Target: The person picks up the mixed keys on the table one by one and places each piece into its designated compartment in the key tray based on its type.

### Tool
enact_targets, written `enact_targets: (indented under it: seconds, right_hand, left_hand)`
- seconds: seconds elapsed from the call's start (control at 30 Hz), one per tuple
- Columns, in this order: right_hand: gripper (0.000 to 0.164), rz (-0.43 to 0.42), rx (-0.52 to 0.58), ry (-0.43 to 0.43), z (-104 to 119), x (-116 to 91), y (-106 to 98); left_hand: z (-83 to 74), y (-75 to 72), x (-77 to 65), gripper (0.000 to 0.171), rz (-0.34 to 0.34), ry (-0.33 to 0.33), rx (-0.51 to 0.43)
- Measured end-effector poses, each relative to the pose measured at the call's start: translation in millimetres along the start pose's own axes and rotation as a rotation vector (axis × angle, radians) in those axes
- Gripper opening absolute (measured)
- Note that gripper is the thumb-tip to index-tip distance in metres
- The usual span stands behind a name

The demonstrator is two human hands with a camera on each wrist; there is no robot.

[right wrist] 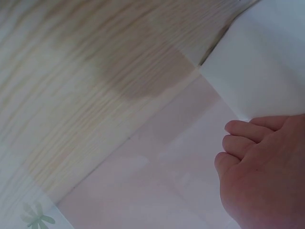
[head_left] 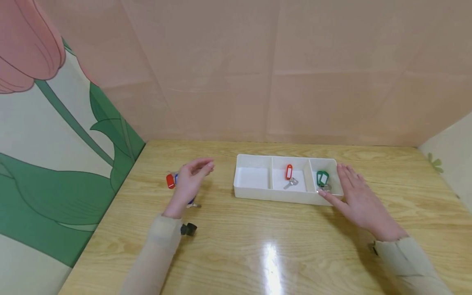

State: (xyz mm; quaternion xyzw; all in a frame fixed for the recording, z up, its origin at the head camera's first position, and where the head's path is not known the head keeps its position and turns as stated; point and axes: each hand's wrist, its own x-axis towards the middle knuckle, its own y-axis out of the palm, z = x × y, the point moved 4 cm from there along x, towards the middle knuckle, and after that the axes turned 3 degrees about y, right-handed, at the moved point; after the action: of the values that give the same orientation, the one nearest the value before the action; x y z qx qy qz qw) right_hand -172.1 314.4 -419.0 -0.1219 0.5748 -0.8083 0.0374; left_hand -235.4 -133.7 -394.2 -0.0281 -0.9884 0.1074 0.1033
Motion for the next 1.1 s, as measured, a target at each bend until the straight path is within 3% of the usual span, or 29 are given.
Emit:
enact_targets:
  seconds: [0.3,0.77,1.1]
  right_hand:
    - [0.099,0.007,-0.004,0.009,-1,0,-1]
    - [0.1,-0.002,0.0,0.015,-3,0,1]
    - [0.1,-0.009,-0.008,0.002,-1,-1,1]
  left_hand:
    - [4.3,-9.0,0.8,0.037,0.005,0.016,0.007]
    - [1.4,-22.4,2.9,0.041,-0.019,-0.014,0.015]
    - [2.6,-35.8,8.2,0.042,-0.03,-0.036,0.088]
